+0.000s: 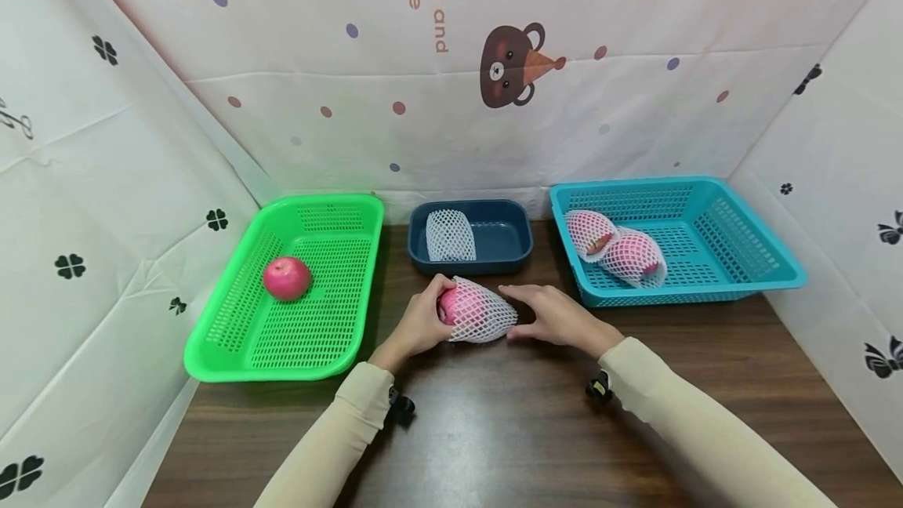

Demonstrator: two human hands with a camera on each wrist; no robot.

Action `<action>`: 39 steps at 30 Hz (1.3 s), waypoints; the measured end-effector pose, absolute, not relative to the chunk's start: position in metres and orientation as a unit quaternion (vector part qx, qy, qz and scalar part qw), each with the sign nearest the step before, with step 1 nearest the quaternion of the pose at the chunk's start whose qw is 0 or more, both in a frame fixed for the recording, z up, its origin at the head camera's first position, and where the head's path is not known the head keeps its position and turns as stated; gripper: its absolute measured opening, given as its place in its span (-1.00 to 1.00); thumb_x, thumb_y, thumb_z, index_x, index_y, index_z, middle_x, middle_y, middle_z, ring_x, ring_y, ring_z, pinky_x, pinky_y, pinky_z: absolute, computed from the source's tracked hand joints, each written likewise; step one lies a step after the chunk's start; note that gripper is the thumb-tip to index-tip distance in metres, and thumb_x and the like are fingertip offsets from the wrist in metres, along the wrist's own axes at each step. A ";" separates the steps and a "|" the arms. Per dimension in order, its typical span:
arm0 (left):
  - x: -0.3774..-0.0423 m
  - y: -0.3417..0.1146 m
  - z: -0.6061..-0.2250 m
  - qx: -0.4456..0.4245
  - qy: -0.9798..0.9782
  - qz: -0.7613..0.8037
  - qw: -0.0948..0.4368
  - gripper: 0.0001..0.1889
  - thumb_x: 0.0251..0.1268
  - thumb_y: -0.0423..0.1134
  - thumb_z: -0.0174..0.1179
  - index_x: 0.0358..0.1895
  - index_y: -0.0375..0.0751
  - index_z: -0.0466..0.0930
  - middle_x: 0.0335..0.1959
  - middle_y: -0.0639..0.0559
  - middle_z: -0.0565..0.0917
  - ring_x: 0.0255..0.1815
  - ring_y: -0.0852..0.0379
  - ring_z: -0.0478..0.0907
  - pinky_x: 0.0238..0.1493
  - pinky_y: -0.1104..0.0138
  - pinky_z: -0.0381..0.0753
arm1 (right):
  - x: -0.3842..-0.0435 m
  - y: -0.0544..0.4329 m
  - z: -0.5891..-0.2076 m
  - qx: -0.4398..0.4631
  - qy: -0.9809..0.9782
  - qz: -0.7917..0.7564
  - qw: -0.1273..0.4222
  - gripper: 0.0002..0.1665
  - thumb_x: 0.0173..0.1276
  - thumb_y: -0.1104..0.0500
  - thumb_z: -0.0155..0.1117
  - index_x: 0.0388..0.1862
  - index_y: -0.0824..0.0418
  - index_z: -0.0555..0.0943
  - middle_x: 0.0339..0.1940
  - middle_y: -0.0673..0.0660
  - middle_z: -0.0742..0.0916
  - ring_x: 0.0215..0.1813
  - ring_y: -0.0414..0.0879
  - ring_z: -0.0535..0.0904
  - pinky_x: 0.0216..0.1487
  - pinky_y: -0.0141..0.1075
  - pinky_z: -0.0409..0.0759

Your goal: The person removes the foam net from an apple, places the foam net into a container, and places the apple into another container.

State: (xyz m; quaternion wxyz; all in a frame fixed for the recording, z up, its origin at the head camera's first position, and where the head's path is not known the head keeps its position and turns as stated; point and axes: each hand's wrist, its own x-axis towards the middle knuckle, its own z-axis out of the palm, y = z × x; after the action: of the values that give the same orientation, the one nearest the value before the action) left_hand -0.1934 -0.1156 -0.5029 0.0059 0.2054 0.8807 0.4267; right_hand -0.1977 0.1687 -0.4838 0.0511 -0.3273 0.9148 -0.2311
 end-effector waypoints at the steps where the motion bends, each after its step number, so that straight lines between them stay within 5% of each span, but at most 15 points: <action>1: -0.194 -0.116 -0.503 0.205 0.881 0.427 0.008 -0.28 -0.13 -0.52 0.46 0.19 -0.14 0.39 0.01 -0.08 0.65 -0.27 0.07 0.52 -0.24 0.32 0.50 | -0.198 0.168 -0.484 -0.325 0.916 -0.230 0.053 -0.07 0.25 -0.12 0.56 0.50 0.21 0.45 0.43 0.18 0.57 0.42 0.10 0.51 0.37 0.04 0.49; 12: -0.194 -0.115 -0.504 0.207 0.878 0.432 0.006 -0.29 -0.14 -0.53 0.45 0.18 -0.17 0.40 0.03 -0.10 0.66 -0.24 0.06 0.53 -0.22 0.32 0.51 | -0.199 0.159 -0.488 -0.328 0.916 -0.228 0.026 -0.40 0.36 -0.02 0.48 0.33 0.14 0.64 0.26 0.12 0.71 0.28 0.03 0.63 0.27 0.01 0.58; 21: -0.192 -0.117 -0.503 0.198 0.877 0.438 0.004 -0.31 -0.16 -0.56 0.42 0.15 -0.17 0.40 0.05 -0.09 0.68 -0.19 0.08 0.55 -0.19 0.33 0.54 | -0.201 0.157 -0.485 -0.369 0.899 -0.229 -0.059 -0.73 0.37 0.17 0.46 0.04 0.09 0.81 0.05 0.15 0.80 0.11 0.01 0.73 0.13 0.01 0.67; 28: -0.188 -0.124 -0.505 0.180 0.872 0.456 -0.001 -0.29 -0.11 -0.40 0.57 0.17 -0.17 0.40 0.33 -0.12 0.60 0.25 0.02 0.56 0.29 0.10 0.51 | -0.201 0.159 -0.477 -0.366 0.904 -0.204 -0.087 -0.75 0.36 0.20 0.47 0.00 0.10 0.81 -0.02 0.06 0.81 0.05 -0.03 0.73 0.11 -0.05 0.68; 39: -0.182 -0.136 -0.508 0.198 0.866 0.458 -0.032 -0.18 -0.09 -0.26 0.63 0.32 -0.04 0.41 0.25 0.06 0.64 0.14 0.12 0.58 0.22 0.13 0.56 | -0.199 0.153 -0.459 -0.352 0.916 -0.158 -0.107 -0.76 0.35 0.25 0.46 -0.01 0.11 0.78 -0.16 0.02 0.79 -0.12 -0.10 0.68 -0.04 -0.17 0.71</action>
State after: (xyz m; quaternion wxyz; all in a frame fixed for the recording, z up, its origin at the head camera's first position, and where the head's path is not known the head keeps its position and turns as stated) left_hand -0.1819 -0.1358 -0.5081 -0.0323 0.1984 0.8659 0.4580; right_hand -0.1994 0.1530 -0.4593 -0.1073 -0.3522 0.9162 -0.1580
